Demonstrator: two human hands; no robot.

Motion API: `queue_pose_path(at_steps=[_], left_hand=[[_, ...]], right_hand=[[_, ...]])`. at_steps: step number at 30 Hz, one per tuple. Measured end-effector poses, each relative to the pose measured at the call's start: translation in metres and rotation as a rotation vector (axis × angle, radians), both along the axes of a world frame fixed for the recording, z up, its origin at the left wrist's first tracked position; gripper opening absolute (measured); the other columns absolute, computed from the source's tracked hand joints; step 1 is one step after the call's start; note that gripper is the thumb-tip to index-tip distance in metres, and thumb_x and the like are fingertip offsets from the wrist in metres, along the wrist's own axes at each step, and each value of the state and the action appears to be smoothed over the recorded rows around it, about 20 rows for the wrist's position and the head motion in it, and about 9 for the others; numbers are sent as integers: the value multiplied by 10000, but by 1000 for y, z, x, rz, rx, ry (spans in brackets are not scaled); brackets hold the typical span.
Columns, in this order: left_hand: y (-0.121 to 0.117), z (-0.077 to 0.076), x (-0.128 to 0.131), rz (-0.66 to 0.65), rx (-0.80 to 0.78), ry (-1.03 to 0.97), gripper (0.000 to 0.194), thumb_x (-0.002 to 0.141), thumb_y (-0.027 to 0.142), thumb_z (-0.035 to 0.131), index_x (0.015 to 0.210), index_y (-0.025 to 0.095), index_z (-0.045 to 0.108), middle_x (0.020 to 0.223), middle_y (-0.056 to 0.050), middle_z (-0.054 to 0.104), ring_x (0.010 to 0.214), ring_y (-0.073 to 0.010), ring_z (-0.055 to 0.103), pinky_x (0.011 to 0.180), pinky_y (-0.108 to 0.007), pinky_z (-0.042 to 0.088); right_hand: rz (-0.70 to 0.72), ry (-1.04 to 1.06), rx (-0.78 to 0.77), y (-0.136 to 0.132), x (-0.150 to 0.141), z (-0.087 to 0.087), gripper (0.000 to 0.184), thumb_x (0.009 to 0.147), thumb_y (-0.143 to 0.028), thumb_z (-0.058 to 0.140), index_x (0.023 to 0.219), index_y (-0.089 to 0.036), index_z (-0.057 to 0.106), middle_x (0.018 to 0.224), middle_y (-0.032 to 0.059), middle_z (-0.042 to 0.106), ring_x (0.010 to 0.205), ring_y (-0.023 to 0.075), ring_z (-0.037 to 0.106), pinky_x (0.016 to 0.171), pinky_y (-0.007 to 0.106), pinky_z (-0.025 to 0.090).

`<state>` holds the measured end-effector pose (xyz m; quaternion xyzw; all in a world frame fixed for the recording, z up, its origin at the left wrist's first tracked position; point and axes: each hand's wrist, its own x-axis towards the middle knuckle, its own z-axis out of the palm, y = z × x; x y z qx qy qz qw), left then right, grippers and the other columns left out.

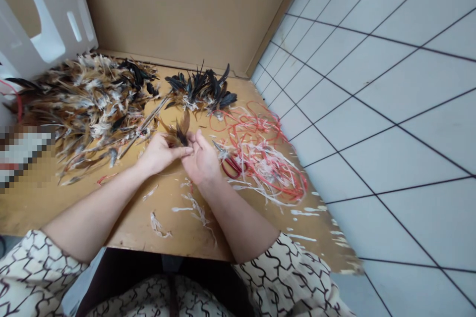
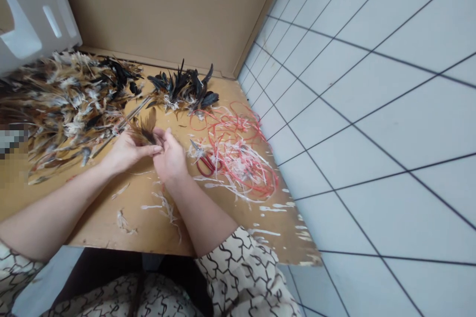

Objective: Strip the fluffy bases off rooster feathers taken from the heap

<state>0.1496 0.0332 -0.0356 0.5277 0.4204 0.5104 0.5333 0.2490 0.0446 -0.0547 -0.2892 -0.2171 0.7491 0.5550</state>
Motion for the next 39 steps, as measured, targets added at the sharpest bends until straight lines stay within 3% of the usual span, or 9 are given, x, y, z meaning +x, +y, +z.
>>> queue_pose_path(at_steps=[4,9,14,18,22,28,31,39], left_hand=[[0,0,-1,25,7,5,194,476,184,751,641,140,657,633,-10,682,600,-141,592,635,-281,487],[-2,4,0,51,16,-3,205,461,153,747,647,142,659,655,-13,692,615,-142,603,646,-278,495],[-1,4,-2,51,-3,5,180,442,156,764,573,138,642,539,7,642,508,-112,557,544,-242,468],[5,4,-8,76,10,-121,233,436,230,805,540,128,622,499,6,607,447,-93,515,478,-233,435],[10,4,-14,103,-16,-219,269,421,243,824,528,114,613,491,-5,593,430,-91,501,446,-229,403],[10,4,-16,-2,-50,-233,265,471,265,811,495,107,600,448,-16,570,421,-106,512,448,-238,394],[9,5,-15,-58,-90,-227,264,492,268,800,493,98,599,445,-27,571,423,-123,534,465,-255,404],[6,7,-7,-24,-176,-254,284,460,257,805,473,109,563,442,-8,553,418,-108,520,467,-246,400]], right_hand=[[20,-28,99,0,-1,-3,288,855,-401,441,776,-191,622,867,49,676,989,177,587,896,347,481],[34,-49,169,-2,-1,-3,269,824,-422,493,776,-196,631,891,46,676,1022,177,579,925,358,457],[-17,-145,180,-2,0,-2,266,785,-439,546,766,-191,640,809,37,669,875,174,605,775,327,481],[-9,-313,236,-2,3,-1,227,717,-416,626,747,-191,637,714,7,636,666,124,563,630,274,440],[17,-489,301,-1,5,-2,253,690,-428,638,768,-188,635,665,-14,597,620,91,510,605,237,386],[27,-651,432,-3,5,-3,380,734,-561,528,702,-186,580,597,-31,518,555,84,435,570,240,358],[50,-677,460,-4,4,-3,429,748,-605,474,680,-190,558,572,-31,487,526,88,405,532,243,337],[-13,-645,440,-7,1,-2,369,753,-535,503,594,-204,466,533,-47,399,513,87,361,532,244,322]])
